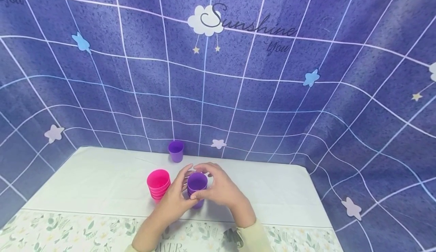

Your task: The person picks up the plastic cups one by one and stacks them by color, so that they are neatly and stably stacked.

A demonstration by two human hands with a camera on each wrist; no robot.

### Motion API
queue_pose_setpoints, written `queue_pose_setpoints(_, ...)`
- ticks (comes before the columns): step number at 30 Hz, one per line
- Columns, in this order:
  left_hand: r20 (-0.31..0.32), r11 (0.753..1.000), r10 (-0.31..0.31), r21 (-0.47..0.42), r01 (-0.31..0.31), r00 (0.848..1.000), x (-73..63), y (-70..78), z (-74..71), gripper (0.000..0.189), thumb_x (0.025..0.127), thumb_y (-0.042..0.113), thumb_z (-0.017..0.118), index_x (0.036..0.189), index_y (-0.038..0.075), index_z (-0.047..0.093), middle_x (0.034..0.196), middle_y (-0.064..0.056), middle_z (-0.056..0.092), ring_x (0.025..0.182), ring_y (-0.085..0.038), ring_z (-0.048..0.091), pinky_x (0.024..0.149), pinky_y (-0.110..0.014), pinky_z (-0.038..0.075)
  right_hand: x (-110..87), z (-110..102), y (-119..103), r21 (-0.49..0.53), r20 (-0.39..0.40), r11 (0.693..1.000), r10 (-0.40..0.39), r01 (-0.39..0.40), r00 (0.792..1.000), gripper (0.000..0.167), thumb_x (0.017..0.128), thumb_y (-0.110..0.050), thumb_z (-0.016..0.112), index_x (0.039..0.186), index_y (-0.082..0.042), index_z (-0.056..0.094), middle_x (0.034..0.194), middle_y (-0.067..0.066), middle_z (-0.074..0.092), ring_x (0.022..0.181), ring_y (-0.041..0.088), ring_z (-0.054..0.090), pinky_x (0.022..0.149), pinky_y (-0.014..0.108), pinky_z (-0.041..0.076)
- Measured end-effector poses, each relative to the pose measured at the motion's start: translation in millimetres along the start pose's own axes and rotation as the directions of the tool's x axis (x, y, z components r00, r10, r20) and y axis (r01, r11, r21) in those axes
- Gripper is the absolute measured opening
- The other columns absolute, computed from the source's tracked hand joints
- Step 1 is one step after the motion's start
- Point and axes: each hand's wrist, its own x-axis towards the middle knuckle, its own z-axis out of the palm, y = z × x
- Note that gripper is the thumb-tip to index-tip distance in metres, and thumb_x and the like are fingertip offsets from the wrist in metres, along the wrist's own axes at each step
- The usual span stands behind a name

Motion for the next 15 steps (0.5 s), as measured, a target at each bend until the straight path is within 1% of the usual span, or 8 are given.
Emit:
queue_pose_setpoints(3,0.004,1.000,0.009,0.009,-0.009,1.000,0.7,0.5,-0.7,0.102,0.083,0.010,0.090,0.165,0.015,0.029,0.151,-0.018,0.057,0.140,-0.036,0.058,0.116,-0.048,0.050,-0.5,-1.0,-0.1,0.004,0.004,1.000,-0.017,0.017,1.000,0.078,0.068,-0.023,0.100,0.136,-0.011,0.065,0.131,0.007,0.070,0.115,0.024,0.064,0.099,0.041,0.057)
queue_pose_setpoints(7,0.010,1.000,0.013,0.014,-0.013,1.000,0.7,0.9,-1.3,0.101,0.083,0.009,0.089,0.165,0.014,0.030,0.150,-0.017,0.058,0.139,-0.034,0.059,0.116,-0.048,0.051,-1.5,-2.2,0.7,0.016,0.005,1.000,-0.026,0.026,1.000,0.074,0.071,-0.025,0.099,0.136,-0.012,0.066,0.131,0.006,0.069,0.117,0.025,0.064,0.098,0.043,0.058)
queue_pose_setpoints(11,0.025,0.999,-0.016,0.043,0.015,1.000,0.6,1.4,-1.1,0.098,0.085,0.015,0.089,0.165,0.012,0.032,0.154,-0.017,0.056,0.140,-0.034,0.060,0.118,-0.050,0.050,-1.5,-3.2,2.9,0.046,-0.031,0.999,-0.007,0.008,1.000,0.055,0.085,-0.023,0.089,0.134,-0.010,0.066,0.131,0.009,0.069,0.121,0.030,0.064,0.100,0.052,0.058)
queue_pose_setpoints(13,0.038,0.997,-0.030,0.066,0.027,0.999,0.4,1.8,-1.1,0.095,0.086,0.020,0.088,0.165,0.012,0.034,0.157,-0.018,0.054,0.141,-0.036,0.059,0.118,-0.053,0.050,-1.3,-3.8,4.8,0.054,-0.063,0.998,0.016,-0.013,0.998,0.046,0.092,-0.022,0.082,0.133,-0.010,0.066,0.131,0.011,0.069,0.124,0.030,0.064,0.102,0.056,0.058)
queue_pose_setpoints(15,0.052,0.995,-0.050,0.085,0.045,0.997,-0.2,2.5,-0.8,0.092,0.088,0.022,0.087,0.164,0.015,0.036,0.160,-0.018,0.052,0.143,-0.036,0.058,0.118,-0.054,0.049,-1.5,-4.4,7.7,0.065,-0.103,0.997,0.041,-0.035,0.994,0.040,0.096,-0.020,0.077,0.133,-0.008,0.066,0.131,0.014,0.069,0.124,0.030,0.064,0.103,0.057,0.057)
